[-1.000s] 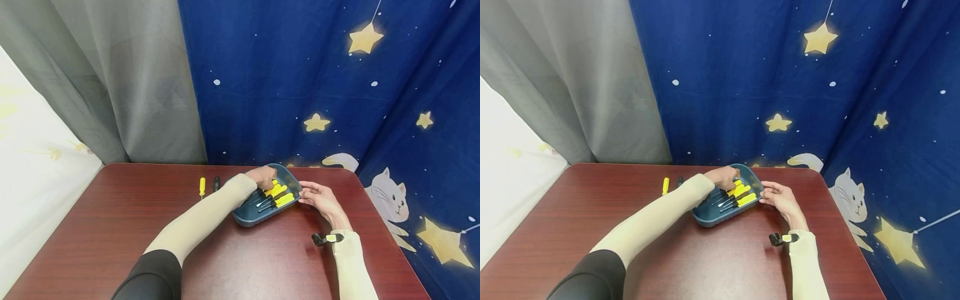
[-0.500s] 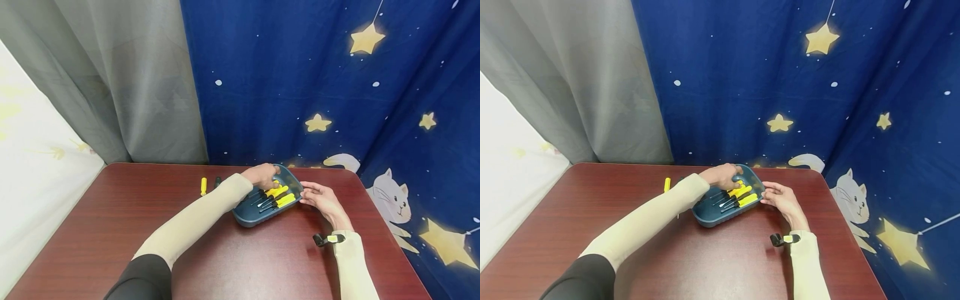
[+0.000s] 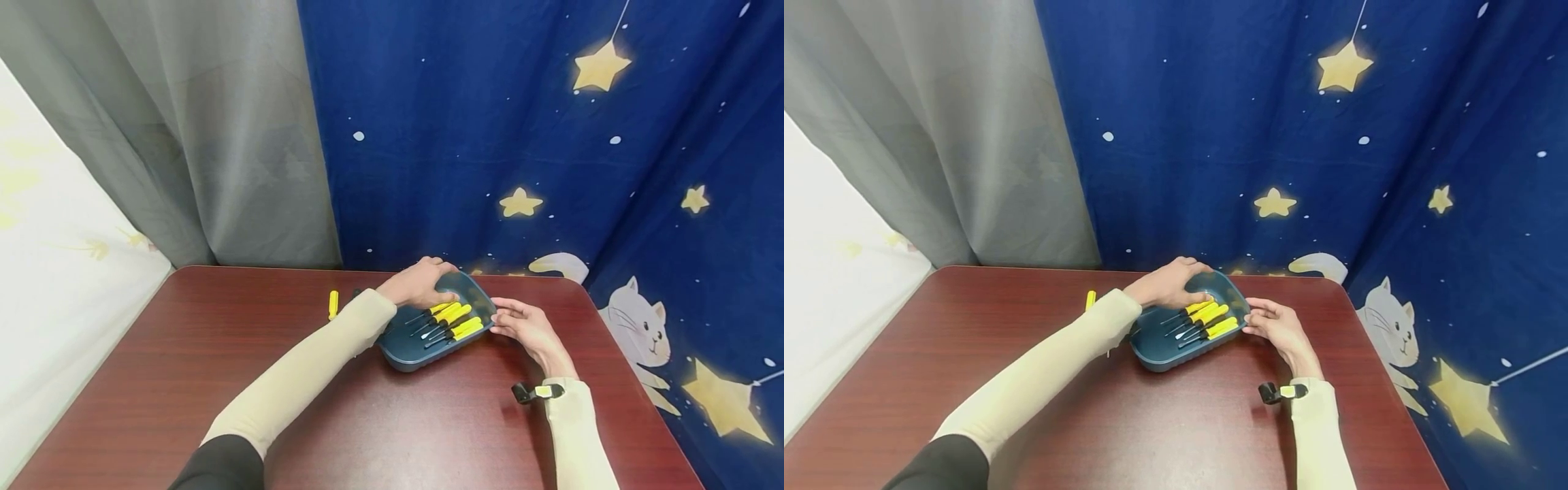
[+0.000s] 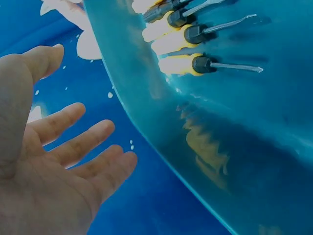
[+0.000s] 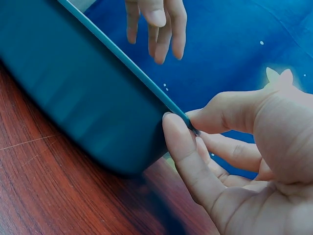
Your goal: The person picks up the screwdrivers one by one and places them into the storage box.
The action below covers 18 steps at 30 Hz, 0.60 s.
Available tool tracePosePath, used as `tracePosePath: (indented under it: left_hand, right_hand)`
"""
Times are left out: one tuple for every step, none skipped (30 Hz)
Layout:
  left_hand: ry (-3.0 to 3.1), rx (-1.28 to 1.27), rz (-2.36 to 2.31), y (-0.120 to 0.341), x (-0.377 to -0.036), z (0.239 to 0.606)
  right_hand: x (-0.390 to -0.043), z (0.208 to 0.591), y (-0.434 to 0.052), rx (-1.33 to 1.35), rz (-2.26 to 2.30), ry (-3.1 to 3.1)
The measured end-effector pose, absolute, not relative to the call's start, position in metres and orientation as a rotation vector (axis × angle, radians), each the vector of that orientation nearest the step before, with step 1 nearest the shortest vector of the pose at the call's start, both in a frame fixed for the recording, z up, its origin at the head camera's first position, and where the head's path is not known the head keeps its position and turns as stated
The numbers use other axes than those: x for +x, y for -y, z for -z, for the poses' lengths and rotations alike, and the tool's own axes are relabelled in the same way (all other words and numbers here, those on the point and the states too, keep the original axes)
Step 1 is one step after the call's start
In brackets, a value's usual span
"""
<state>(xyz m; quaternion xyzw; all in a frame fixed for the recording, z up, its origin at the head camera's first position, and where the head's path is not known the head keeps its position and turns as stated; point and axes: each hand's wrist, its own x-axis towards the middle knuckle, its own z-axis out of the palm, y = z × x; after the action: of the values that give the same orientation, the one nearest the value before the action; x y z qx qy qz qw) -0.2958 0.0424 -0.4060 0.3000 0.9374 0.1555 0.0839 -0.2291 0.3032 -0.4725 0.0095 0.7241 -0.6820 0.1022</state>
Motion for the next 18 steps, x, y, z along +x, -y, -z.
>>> tracePosePath:
  left_hand:
    - [-2.804,0.884,-0.493,-0.04,-0.295,0.406]
    - [-2.811,0.878,-0.521,-0.037,-0.295,0.406]
    - [-2.821,0.873,-0.545,-0.035,-0.294,0.406]
    - [-2.83,0.868,-0.57,-0.032,-0.294,0.406]
    - [-2.84,0.862,-0.591,-0.029,-0.294,0.406]
    - [-2.85,0.856,-0.607,-0.027,-0.295,0.406]
    - [-2.858,0.847,-0.625,-0.024,-0.295,0.407]
    - [-2.866,0.839,-0.639,-0.022,-0.295,0.407]
    - [-2.871,0.831,-0.657,-0.02,-0.295,0.407]
    - [-2.876,0.819,-0.672,-0.018,-0.295,0.408]
    - [-2.884,0.806,-0.682,-0.016,-0.295,0.408]
    - [-2.891,0.795,-0.698,-0.014,-0.295,0.408]
    - [-2.902,0.787,-0.709,-0.013,-0.295,0.409]
    - [-2.913,0.779,-0.721,-0.011,-0.295,0.409]
    - [-2.925,0.77,-0.737,-0.01,-0.295,0.409]
    - [-2.94,0.76,-0.745,-0.008,-0.295,0.409]
    - [-2.949,0.748,-0.762,-0.007,-0.294,0.409]
    - [-2.955,0.733,-0.778,-0.005,-0.294,0.41]
  right_hand:
    - [-0.229,0.472,-0.303,0.037,2.015,-2.135]
    - [-0.229,0.472,-0.303,0.047,2.018,-2.134]
    - [-0.229,0.473,-0.303,0.051,2.016,-2.135]
    - [-0.229,0.473,-0.303,0.046,2.01,-2.138]
    - [-0.23,0.473,-0.303,0.043,2.006,-2.142]
    - [-0.23,0.473,-0.303,0.05,2.011,-2.144]
    - [-0.23,0.473,-0.303,0.056,2.016,-2.143]
    - [-0.23,0.473,-0.303,0.045,2.014,-2.145]
    - [-0.23,0.473,-0.304,0.035,2.011,-2.147]
    - [-0.23,0.473,-0.304,0.033,2.016,-2.144]
    - [-0.23,0.473,-0.304,0.033,2.018,-2.144]
    - [-0.229,0.473,-0.304,0.028,2.017,-2.143]
    - [-0.229,0.472,-0.304,0.022,2.015,-2.142]
    - [-0.228,0.472,-0.304,0.017,2.012,-2.144]
    - [-0.228,0.472,-0.303,0.026,2.018,-2.142]
    - [-0.228,0.472,-0.303,0.029,2.019,-2.142]
    - [-0.228,0.472,-0.303,0.027,2.015,-2.146]
    - [-0.228,0.472,-0.303,0.024,2.012,-2.147]
